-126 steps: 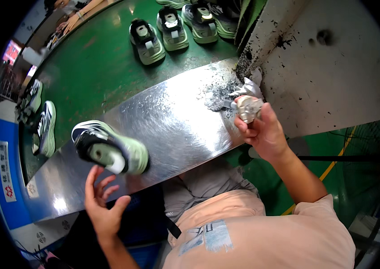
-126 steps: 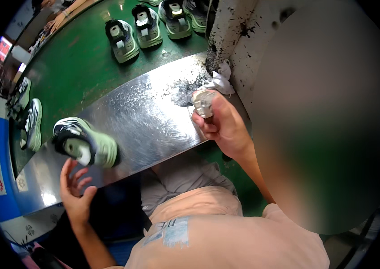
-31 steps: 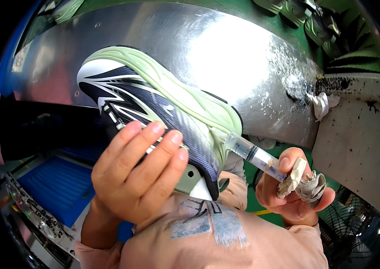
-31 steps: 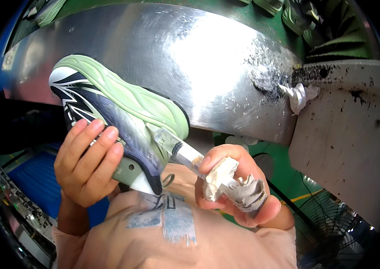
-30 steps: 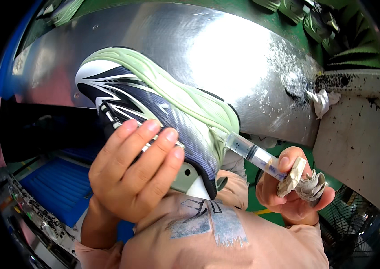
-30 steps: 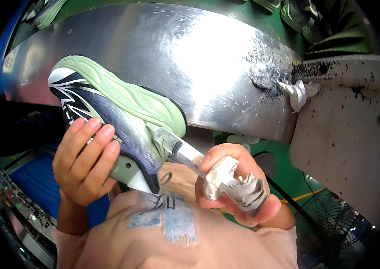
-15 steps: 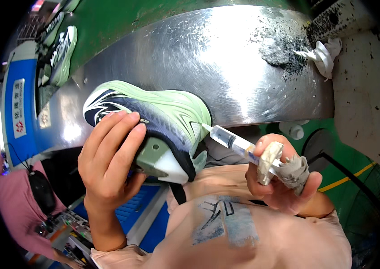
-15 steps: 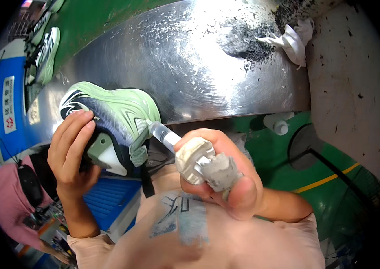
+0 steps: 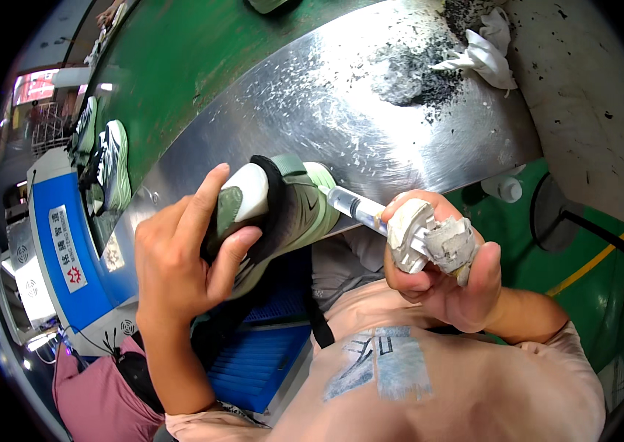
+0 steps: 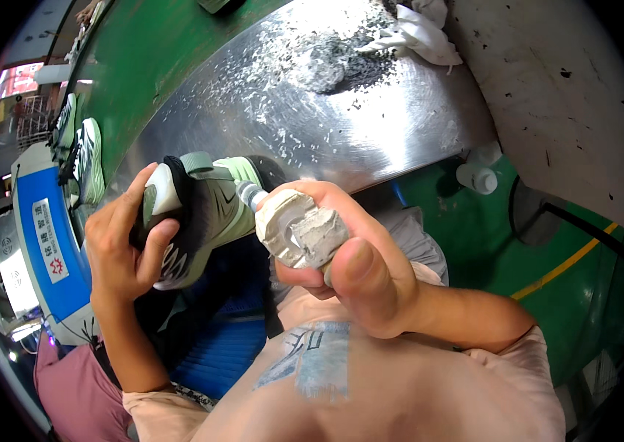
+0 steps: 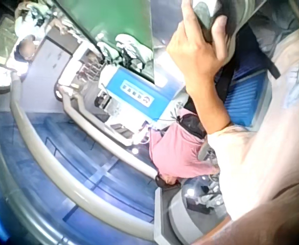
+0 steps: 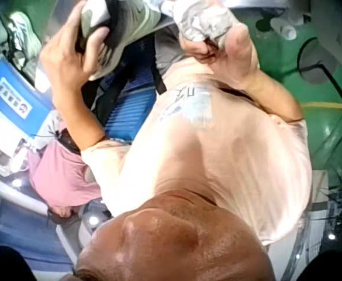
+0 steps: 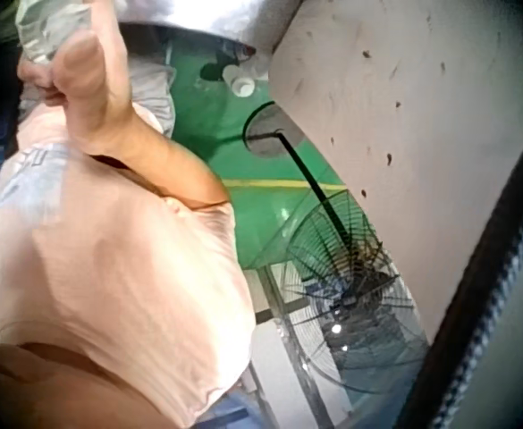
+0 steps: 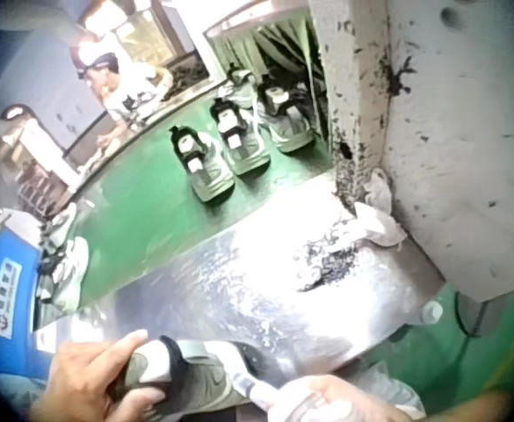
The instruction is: The person applies glue to the seam between the upper and the sole of athletic shoes using a syringe and then places the finished shoes onto a conveyor belt.
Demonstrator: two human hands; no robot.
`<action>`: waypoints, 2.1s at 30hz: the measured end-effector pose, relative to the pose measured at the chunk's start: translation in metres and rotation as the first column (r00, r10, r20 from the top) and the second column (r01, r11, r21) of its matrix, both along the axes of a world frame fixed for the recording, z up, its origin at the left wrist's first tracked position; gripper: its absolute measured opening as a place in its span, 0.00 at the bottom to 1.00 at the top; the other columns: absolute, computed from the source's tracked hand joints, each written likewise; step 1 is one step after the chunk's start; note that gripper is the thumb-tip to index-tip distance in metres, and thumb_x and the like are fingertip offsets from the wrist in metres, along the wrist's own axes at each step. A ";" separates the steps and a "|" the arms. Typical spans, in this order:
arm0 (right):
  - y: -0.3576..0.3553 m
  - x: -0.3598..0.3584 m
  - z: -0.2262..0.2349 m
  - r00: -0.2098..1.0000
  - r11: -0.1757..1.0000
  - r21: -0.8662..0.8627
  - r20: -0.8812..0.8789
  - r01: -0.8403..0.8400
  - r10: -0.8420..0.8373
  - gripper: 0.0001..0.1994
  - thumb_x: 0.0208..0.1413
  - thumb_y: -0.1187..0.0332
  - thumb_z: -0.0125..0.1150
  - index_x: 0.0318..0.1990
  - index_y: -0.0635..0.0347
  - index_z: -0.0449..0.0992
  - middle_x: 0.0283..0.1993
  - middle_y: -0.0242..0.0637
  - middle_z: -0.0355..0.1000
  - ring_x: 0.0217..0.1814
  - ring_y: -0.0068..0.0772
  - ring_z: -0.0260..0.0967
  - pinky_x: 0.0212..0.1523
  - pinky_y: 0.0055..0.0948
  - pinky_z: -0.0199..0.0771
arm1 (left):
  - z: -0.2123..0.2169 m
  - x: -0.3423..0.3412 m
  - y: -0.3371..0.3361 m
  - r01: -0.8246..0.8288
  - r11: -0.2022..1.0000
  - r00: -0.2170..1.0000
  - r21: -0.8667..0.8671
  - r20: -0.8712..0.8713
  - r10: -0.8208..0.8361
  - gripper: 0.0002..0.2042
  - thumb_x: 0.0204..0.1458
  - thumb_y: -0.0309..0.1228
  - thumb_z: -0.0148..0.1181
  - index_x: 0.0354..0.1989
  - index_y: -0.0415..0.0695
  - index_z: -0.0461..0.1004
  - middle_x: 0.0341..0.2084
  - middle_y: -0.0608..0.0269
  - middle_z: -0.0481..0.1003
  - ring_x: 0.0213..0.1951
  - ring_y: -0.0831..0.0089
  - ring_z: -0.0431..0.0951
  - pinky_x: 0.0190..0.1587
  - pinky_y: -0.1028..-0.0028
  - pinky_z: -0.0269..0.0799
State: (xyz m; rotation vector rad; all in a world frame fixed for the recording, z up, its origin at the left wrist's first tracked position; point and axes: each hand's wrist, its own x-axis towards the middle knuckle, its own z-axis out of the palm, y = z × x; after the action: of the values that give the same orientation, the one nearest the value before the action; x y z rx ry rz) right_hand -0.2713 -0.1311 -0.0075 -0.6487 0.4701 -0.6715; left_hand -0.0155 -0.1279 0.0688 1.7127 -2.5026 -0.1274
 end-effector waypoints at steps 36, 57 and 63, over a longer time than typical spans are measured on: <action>-0.006 0.036 -0.003 0.970 0.917 0.379 0.149 0.123 -0.191 0.32 0.58 0.33 0.34 0.49 0.51 0.66 0.21 0.23 0.47 0.19 0.18 0.39 0.18 0.17 0.41 | -0.030 -0.010 0.038 -0.060 0.963 0.926 -0.262 -0.375 -0.044 0.21 0.45 0.41 0.64 0.47 0.47 0.74 0.57 0.37 0.60 0.63 0.40 0.55 0.61 0.46 0.53; -0.043 0.157 0.097 0.602 0.707 0.105 -0.447 -0.699 0.662 0.50 0.41 0.29 0.52 0.54 0.73 0.58 0.39 0.38 0.62 0.21 0.14 0.53 0.21 0.15 0.52 | -0.079 0.051 0.162 -0.313 0.766 0.949 -0.562 -0.227 0.221 0.06 0.58 0.31 0.48 0.42 0.51 0.62 0.41 0.64 0.78 0.45 0.66 0.79 0.53 0.71 0.69; -0.047 0.124 0.101 0.628 0.780 0.205 -0.489 -0.592 0.605 0.56 0.30 0.30 0.67 0.54 0.78 0.59 0.46 0.45 0.65 0.27 0.17 0.58 0.25 0.16 0.58 | -0.086 0.048 0.172 -0.326 0.797 0.944 -0.508 -0.217 0.247 0.07 0.59 0.32 0.47 0.44 0.52 0.61 0.44 0.64 0.77 0.47 0.66 0.77 0.57 0.67 0.65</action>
State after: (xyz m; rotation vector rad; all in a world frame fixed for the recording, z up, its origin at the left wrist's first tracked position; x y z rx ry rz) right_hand -0.1474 -0.1786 0.0935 -0.9162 0.7269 0.1833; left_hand 0.0324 0.0446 -0.0169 1.7220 -1.8869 0.4298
